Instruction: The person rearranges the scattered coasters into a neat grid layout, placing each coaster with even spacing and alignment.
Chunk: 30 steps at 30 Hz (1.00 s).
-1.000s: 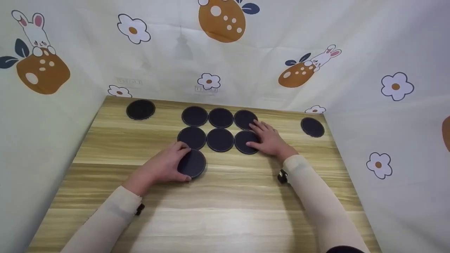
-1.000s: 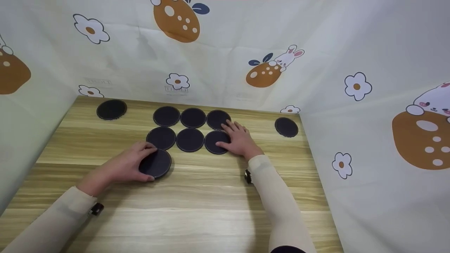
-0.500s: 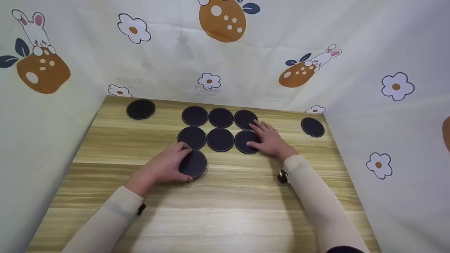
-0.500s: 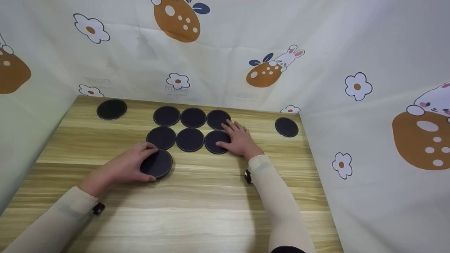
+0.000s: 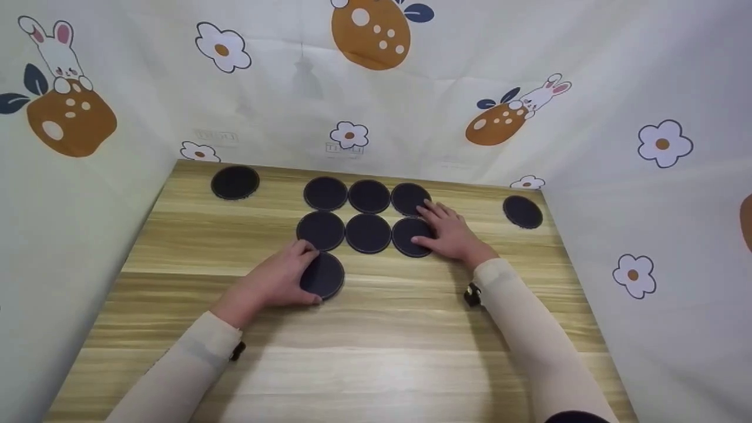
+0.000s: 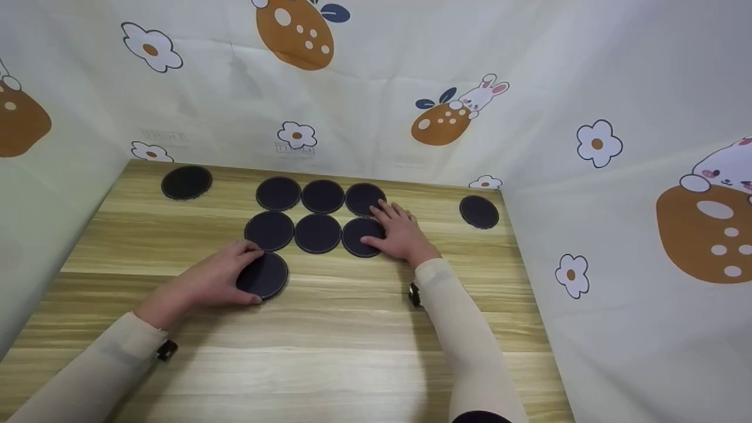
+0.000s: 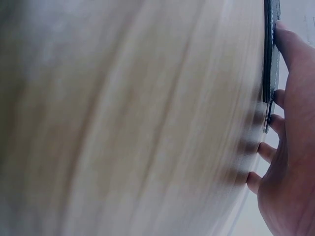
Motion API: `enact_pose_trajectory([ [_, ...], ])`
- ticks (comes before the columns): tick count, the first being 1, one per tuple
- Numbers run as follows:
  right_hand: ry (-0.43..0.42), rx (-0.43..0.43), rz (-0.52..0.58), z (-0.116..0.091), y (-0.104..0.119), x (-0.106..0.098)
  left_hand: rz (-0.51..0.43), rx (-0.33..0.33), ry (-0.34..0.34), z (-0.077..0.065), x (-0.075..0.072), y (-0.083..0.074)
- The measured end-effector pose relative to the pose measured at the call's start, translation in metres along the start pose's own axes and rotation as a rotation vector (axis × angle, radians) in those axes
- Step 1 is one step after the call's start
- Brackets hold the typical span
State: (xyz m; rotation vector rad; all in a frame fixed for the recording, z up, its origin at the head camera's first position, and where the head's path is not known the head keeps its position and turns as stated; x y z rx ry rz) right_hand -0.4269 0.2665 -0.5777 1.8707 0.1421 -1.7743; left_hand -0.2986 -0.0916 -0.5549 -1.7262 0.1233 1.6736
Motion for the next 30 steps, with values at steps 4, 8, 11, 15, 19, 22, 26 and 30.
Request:
enact_pose_trajectory([
  [4,0.007,0.001,0.012,-0.0002,0.0020,-0.0008,-0.002,-0.014,0.012,-0.0004,0.0023,0.0003],
  [8,0.006,0.002,0.010,0.0000,0.0021,-0.0008,-0.007,-0.031,0.020,-0.0011,0.0033,0.0011],
  [11,0.002,0.001,0.004,0.0000,0.0020,-0.0010,-0.009,-0.040,0.020,-0.0012,0.0038,0.0020],
  [15,0.005,0.004,0.007,0.0000,0.0025,-0.0018,-0.014,-0.050,0.016,-0.0009,0.0043,0.0029],
  [19,0.010,0.007,0.008,0.0001,0.0024,-0.0020,-0.012,-0.056,0.013,-0.0009,0.0042,0.0025],
  [22,0.011,0.008,0.005,-0.0003,0.0027,-0.0023,-0.003,-0.060,0.011,-0.0005,0.0046,0.0017],
  [26,0.007,0.007,0.004,-0.0007,0.0028,-0.0027,0.017,-0.054,0.002,0.0008,0.0049,0.0001],
  [30,0.005,0.005,0.006,-0.0006,0.0027,-0.0028,0.030,-0.054,-0.002,0.0015,0.0048,-0.0010],
])
Point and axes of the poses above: each hand's wrist, its own z-axis towards the middle knuckle, its own x-axis out of the palm, y = z × x, the point moved 8 cm from there along z, towards the middle knuckle, and after that the axes turned 4 degrees about -y, right-handed, at the moved point
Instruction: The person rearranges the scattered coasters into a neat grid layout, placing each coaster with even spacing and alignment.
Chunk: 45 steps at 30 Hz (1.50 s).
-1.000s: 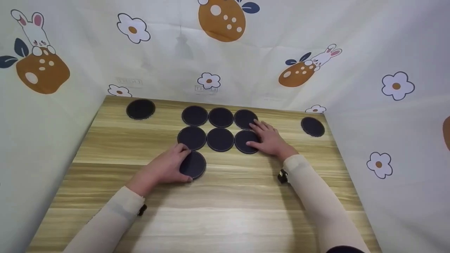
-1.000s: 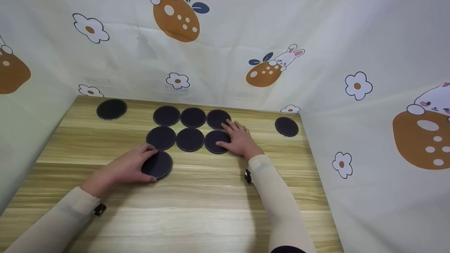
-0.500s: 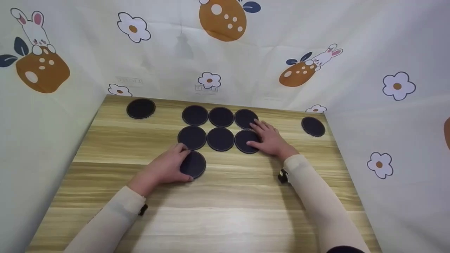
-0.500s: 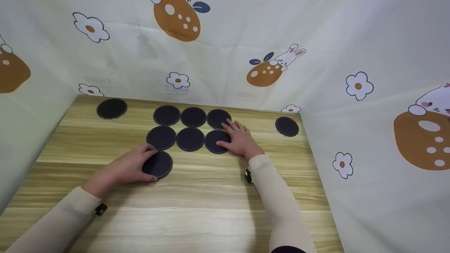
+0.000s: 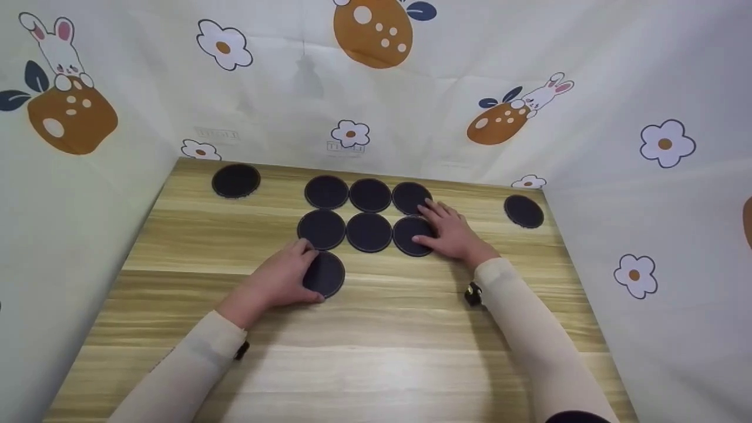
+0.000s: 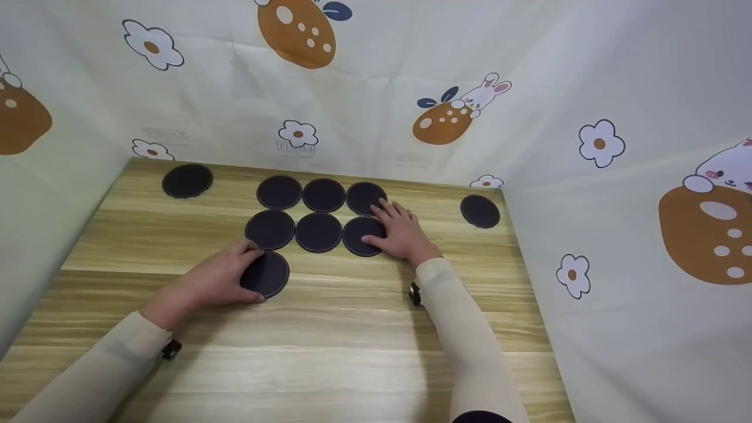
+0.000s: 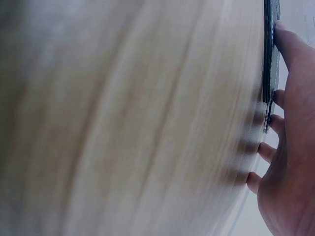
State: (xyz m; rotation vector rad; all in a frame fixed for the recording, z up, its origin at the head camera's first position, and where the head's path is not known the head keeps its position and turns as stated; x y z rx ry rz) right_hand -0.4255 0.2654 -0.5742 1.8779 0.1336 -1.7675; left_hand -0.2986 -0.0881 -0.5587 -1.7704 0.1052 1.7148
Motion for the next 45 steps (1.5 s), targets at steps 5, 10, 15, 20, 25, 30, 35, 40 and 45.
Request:
enact_pose_trajectory([
  [5,0.010,0.000,-0.005,0.000,-0.001,0.001,-0.006,-0.017,0.007,0.000,0.000,0.000],
  [10,0.014,0.001,-0.011,0.001,-0.002,0.002,0.008,-0.011,0.000,0.000,0.000,0.001],
  [15,0.013,0.001,-0.021,0.002,-0.004,0.004,0.007,-0.009,-0.003,-0.001,-0.002,0.002],
  [20,0.015,-0.003,-0.029,0.003,-0.004,0.006,-0.034,-0.020,-0.015,-0.002,-0.012,0.005],
  [25,0.001,-0.010,-0.012,0.001,-0.002,0.003,-0.065,-0.021,-0.041,-0.003,-0.027,0.008],
  [30,-0.009,-0.016,-0.015,0.001,-0.002,0.004,-0.091,-0.049,-0.046,-0.004,-0.037,0.018],
  [35,-0.005,-0.013,-0.004,0.002,-0.003,0.005,-0.132,-0.075,-0.067,-0.008,-0.046,0.030],
  [40,0.001,-0.011,-0.006,0.002,-0.003,0.004,-0.158,-0.093,-0.085,-0.010,-0.051,0.037],
  [45,0.001,-0.011,-0.009,0.002,-0.002,0.003,-0.200,-0.085,-0.098,-0.008,-0.054,0.041],
])
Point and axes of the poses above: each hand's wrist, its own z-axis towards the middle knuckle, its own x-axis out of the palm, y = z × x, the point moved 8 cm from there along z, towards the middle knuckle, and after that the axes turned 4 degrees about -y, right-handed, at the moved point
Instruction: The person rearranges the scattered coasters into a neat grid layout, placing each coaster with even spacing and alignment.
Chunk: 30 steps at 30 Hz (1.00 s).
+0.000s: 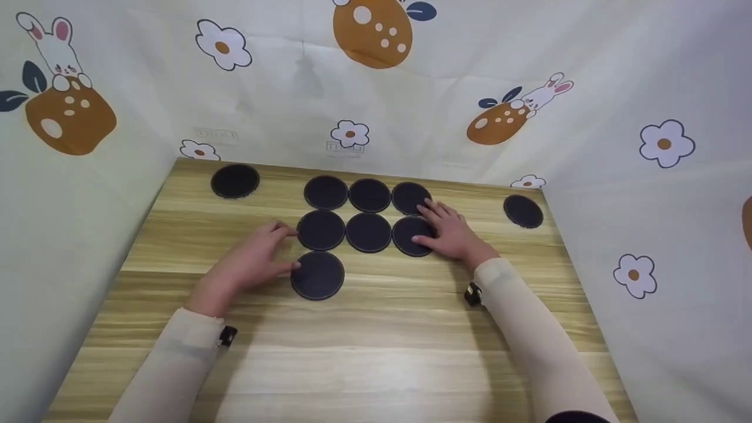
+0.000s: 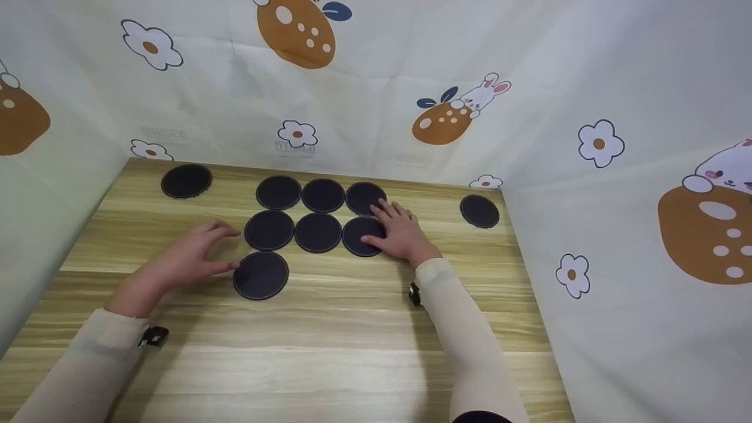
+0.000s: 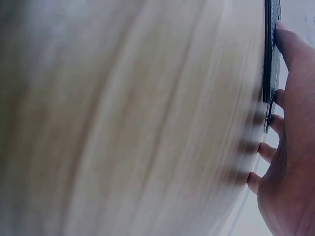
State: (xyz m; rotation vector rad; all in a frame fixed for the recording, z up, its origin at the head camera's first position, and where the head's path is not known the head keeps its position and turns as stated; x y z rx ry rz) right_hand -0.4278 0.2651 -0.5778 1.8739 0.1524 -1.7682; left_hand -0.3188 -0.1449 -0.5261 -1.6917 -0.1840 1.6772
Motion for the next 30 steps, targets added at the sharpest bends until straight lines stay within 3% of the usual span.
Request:
enact_pose_trajectory([
  [6,-0.004,-0.001,-0.005,0.000,-0.001,0.000,-0.095,0.021,-0.082,0.011,-0.012,0.012],
  [11,-0.010,-0.007,-0.001,0.000,0.001,-0.003,-0.129,-0.023,-0.173,0.024,-0.029,0.029],
  [21,-0.015,-0.018,-0.004,0.000,0.000,0.000,-0.169,-0.230,-0.346,0.048,-0.059,0.075],
  [30,-0.012,-0.016,-0.006,0.000,-0.001,0.001,-0.201,-0.375,-0.368,0.065,-0.074,0.117],
])
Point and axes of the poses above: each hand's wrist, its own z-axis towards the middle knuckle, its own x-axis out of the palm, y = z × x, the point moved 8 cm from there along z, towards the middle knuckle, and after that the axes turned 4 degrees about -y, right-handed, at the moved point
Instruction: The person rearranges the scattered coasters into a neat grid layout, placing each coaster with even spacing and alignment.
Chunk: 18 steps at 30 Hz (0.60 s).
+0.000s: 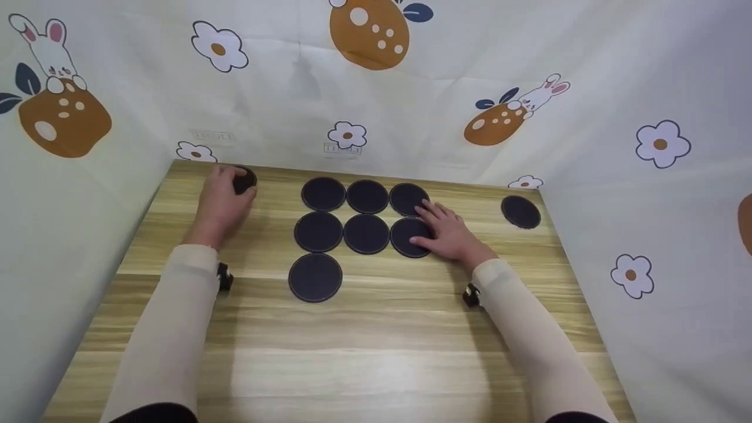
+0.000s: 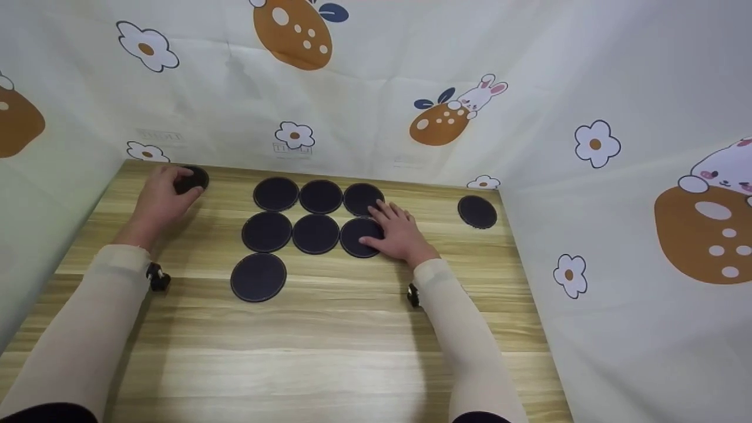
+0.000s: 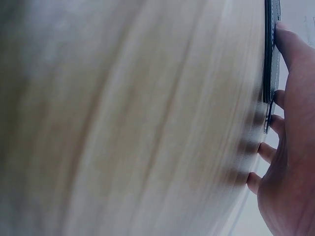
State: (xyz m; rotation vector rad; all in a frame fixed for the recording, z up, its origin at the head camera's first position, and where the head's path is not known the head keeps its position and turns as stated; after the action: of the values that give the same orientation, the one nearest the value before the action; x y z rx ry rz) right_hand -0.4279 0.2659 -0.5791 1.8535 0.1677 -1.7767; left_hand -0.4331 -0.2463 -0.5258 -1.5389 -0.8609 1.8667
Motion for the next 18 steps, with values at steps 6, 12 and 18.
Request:
enact_pose_trajectory([
  [6,0.018,0.009,-0.003,0.000,-0.003,0.002,0.058,-0.070,0.011,0.017,0.003,0.020],
  [12,0.010,0.003,0.005,0.000,-0.001,0.002,0.122,-0.110,0.029,0.026,0.000,0.033],
  [18,0.006,0.008,-0.004,0.001,-0.002,0.001,0.144,-0.134,0.075,0.030,-0.003,0.039],
])
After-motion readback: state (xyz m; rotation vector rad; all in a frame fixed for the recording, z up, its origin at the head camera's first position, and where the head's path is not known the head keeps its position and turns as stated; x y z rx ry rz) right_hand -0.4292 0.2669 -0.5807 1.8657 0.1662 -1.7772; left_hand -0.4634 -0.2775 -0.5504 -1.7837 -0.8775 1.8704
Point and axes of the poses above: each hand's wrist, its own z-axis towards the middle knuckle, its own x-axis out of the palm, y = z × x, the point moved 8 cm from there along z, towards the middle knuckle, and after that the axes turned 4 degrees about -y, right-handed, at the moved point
